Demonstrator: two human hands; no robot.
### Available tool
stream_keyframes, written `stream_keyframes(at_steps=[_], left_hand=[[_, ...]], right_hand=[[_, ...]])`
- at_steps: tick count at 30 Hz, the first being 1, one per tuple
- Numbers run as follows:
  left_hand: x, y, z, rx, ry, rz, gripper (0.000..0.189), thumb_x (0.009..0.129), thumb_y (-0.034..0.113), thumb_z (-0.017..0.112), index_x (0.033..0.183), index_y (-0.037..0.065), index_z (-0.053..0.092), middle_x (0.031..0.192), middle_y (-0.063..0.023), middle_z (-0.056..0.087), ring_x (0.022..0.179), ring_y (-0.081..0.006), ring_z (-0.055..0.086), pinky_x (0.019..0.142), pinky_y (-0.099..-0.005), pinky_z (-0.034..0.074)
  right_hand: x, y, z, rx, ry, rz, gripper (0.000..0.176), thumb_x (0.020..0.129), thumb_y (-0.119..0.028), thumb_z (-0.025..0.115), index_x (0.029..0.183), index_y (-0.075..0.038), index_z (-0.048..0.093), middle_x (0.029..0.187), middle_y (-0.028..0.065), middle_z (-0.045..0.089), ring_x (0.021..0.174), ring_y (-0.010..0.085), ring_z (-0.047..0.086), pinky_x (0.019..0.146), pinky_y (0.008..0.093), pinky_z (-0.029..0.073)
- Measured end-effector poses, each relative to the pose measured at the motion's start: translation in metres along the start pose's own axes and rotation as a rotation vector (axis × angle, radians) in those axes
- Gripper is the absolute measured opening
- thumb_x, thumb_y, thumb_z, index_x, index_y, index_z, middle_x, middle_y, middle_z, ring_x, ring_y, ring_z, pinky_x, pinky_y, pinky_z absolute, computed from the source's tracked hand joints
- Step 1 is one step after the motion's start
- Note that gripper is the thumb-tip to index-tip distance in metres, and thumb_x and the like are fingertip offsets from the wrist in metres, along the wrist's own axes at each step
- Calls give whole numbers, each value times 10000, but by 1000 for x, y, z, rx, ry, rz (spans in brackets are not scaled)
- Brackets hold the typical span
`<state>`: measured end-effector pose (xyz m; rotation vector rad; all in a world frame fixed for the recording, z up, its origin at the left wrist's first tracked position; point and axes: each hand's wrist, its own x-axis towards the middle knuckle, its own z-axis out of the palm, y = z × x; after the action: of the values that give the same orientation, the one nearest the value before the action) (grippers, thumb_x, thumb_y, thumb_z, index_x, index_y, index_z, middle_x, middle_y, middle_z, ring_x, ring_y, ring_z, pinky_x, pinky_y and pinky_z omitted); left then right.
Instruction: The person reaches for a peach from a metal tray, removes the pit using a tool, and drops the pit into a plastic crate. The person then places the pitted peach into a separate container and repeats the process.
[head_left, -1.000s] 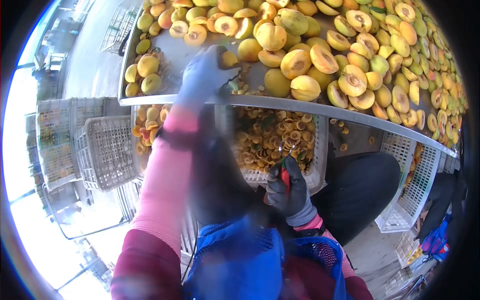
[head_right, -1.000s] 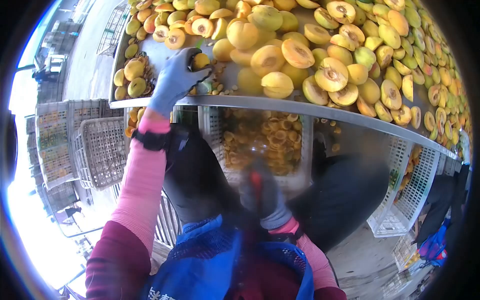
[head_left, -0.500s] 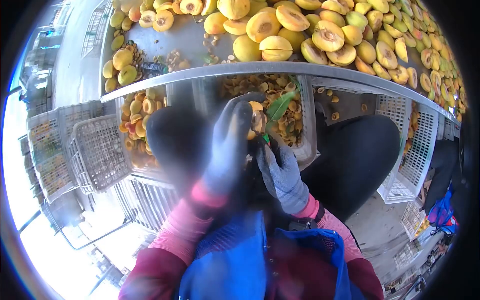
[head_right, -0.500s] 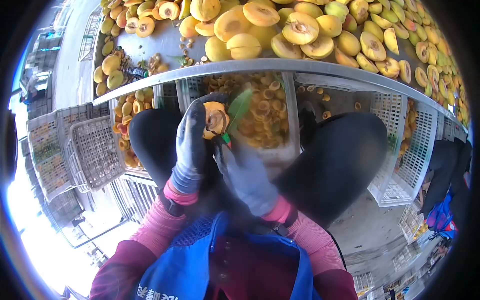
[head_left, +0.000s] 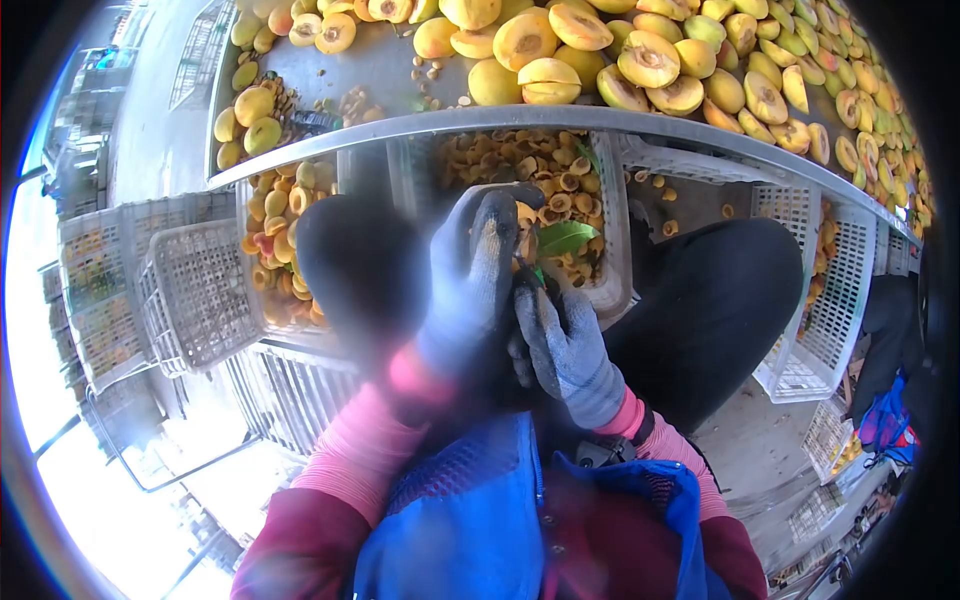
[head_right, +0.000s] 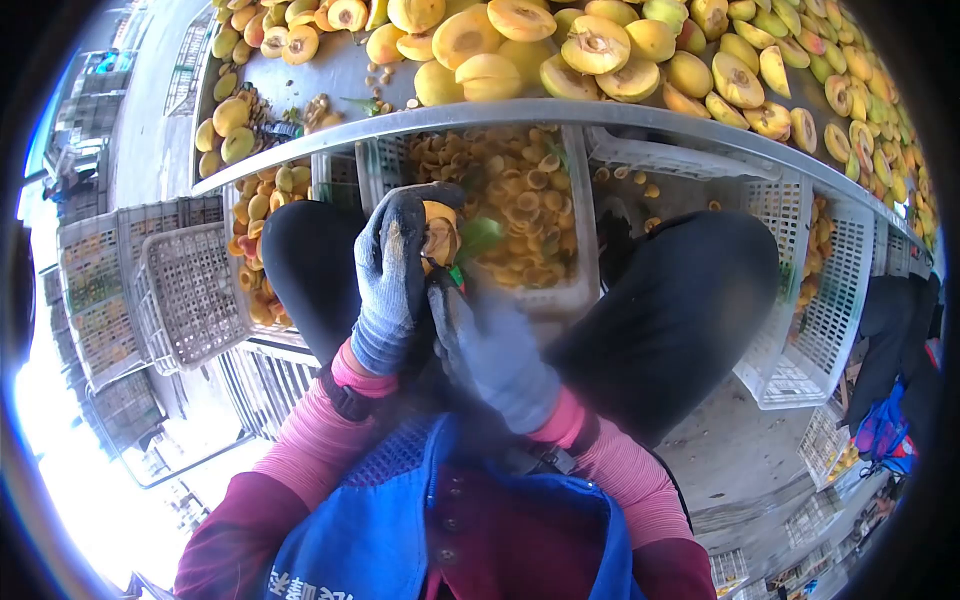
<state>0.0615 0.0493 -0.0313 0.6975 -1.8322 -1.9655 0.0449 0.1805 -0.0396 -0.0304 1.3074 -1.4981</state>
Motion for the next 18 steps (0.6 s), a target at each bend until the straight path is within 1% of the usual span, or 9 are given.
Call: stream_keyframes(at_steps=[1, 3, 5, 8, 11, 12, 15, 17, 18], left_hand=[[-1, 3, 2, 7, 6, -8, 346, 976, 266, 451, 1049, -39, 598, 934, -82, 638, 867, -126, 575, 799, -260, 452], [-3, 3, 0, -7, -15, -42, 395, 985, 312, 438, 1031, -38, 613, 926, -86, 649, 869, -133, 588, 812, -265, 454], [-7, -4, -7, -50, -69, -98, 410, 986, 328, 428, 1021, -36, 614, 918, -88, 648, 855, -134, 589, 800, -269, 462], [-6, -3, -4, 44, -88, 46, 339, 969, 281, 445, 1023, -18, 594, 876, -67, 611, 745, -87, 548, 676, -219, 460], [-8, 5, -4, -61, -123, -155, 352, 963, 304, 452, 1009, -9, 605, 820, -56, 612, 715, -95, 553, 679, -231, 463], [-8, 2, -8, -39, -150, -180, 393, 965, 340, 433, 985, -5, 619, 801, -57, 620, 729, -119, 574, 683, -251, 468], [-8, 4, -11, 32, -250, -135, 443, 972, 377, 404, 965, -5, 627, 817, -72, 633, 750, -144, 597, 693, -273, 475], [-14, 3, -10, -101, -199, -272, 483, 975, 406, 383, 948, -8, 629, 841, -88, 642, 783, -157, 607, 731, -273, 473], [-15, 7, -5, -137, -156, -301, 487, 977, 408, 380, 947, -9, 629, 842, -90, 642, 789, -161, 607, 742, -274, 473]], right_hand=[[-1, -2, 0, 173, -44, 94, 324, 989, -278, 403, 1290, -169, 450, 996, 103, 599, 636, 194, 597, 468, 290, 492], [-4, -5, 3, 313, -78, 130, 295, 982, -312, 410, 1222, -152, 474, 933, 92, 585, 599, 182, 567, 450, 285, 465], [-7, -6, 8, 305, -65, 77, 288, 976, -346, 417, 1154, -135, 498, 870, 81, 570, 563, 170, 537, 432, 279, 438], [-11, -7, 11, 253, -54, 34, 319, 967, -397, 427, 1052, -109, 534, 776, 64, 549, 508, 153, 492, 405, 272, 398], [-15, -13, 9, 359, -115, 95, 389, 958, -448, 437, 950, -83, 570, 682, 47, 528, 453, 135, 447, 378, 264, 358], [-15, -12, 8, 451, -165, 136, 417, 955, -466, 440, 916, -75, 582, 650, 42, 521, 435, 129, 432, 369, 261, 345], [-13, -5, 2, 855, -441, 310, 433, 965, -477, 402, 853, -80, 535, 533, -10, 427, 369, 84, 335, 341, 231, 299], [-6, 3, -2, 1134, -639, 385, 431, 969, -475, 386, 849, -84, 522, 539, -10, 430, 371, 77, 349, 329, 218, 294], [-3, 6, -3, 1272, -740, 420, 430, 970, -474, 378, 847, -86, 516, 542, -10, 432, 372, 73, 356, 323, 212, 291]])
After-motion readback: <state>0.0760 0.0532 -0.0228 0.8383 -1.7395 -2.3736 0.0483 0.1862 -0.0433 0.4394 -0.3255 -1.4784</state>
